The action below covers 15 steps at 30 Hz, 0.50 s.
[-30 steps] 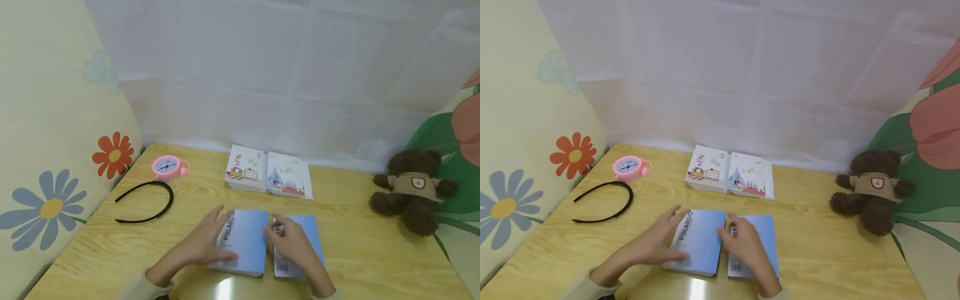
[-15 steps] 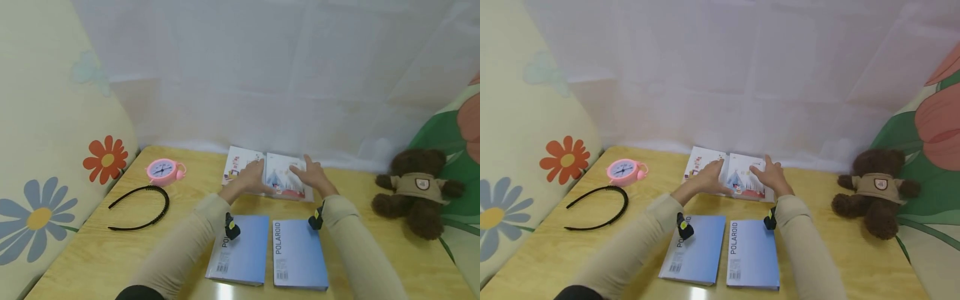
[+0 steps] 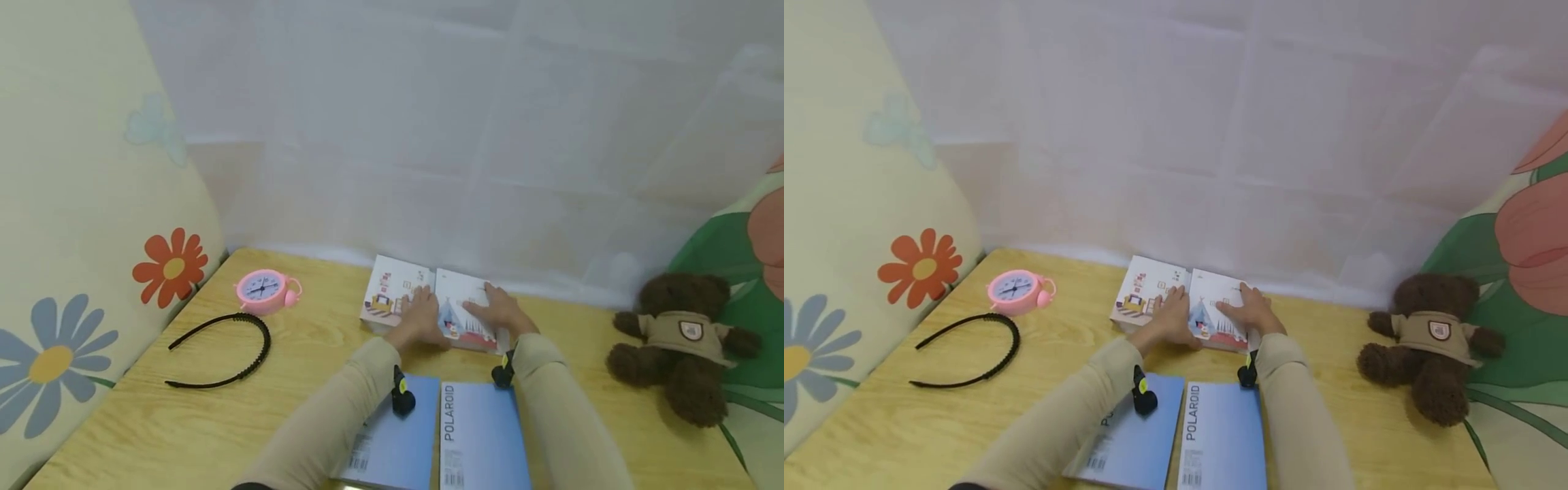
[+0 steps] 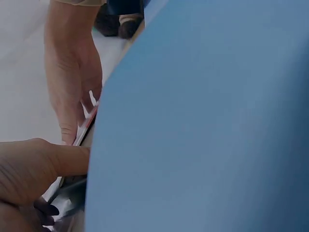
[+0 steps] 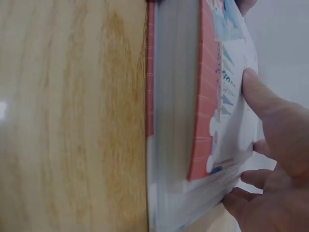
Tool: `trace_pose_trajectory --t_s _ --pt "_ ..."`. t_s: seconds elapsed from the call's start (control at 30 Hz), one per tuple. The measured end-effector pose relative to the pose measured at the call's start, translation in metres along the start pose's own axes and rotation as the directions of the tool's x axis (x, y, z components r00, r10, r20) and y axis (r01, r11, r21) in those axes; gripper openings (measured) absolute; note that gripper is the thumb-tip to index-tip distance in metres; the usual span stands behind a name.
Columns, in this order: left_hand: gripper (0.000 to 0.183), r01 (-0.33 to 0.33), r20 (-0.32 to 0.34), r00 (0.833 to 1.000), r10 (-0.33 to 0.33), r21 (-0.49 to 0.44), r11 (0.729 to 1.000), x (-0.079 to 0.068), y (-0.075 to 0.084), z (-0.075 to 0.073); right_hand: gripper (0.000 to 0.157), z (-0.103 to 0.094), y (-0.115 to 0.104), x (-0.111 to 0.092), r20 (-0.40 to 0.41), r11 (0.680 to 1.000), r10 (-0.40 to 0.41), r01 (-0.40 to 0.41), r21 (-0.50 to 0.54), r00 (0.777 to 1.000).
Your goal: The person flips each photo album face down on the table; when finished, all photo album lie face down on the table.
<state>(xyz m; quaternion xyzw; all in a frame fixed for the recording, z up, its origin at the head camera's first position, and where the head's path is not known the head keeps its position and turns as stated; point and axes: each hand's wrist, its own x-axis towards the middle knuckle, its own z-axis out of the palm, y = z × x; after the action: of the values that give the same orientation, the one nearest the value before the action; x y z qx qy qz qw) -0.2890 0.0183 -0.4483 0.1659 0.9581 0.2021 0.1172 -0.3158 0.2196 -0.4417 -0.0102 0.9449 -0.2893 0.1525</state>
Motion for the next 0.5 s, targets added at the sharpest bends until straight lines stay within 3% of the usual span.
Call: trace_pose_trajectory --t_s 0.23,0.5 --pt "0.108 -0.048 -0.02 0.999 0.048 0.003 0.999 -0.016 0.006 0.002 0.088 0.005 -0.003 -0.024 -0.017 1.0 -0.003 0.004 0.017 1.0" --pt "0.103 -0.069 -0.039 0.997 0.066 -0.085 0.994 -0.04 0.012 0.006 0.087 0.016 -0.002 -0.048 -0.043 0.998 0.012 -0.009 0.059 0.999"
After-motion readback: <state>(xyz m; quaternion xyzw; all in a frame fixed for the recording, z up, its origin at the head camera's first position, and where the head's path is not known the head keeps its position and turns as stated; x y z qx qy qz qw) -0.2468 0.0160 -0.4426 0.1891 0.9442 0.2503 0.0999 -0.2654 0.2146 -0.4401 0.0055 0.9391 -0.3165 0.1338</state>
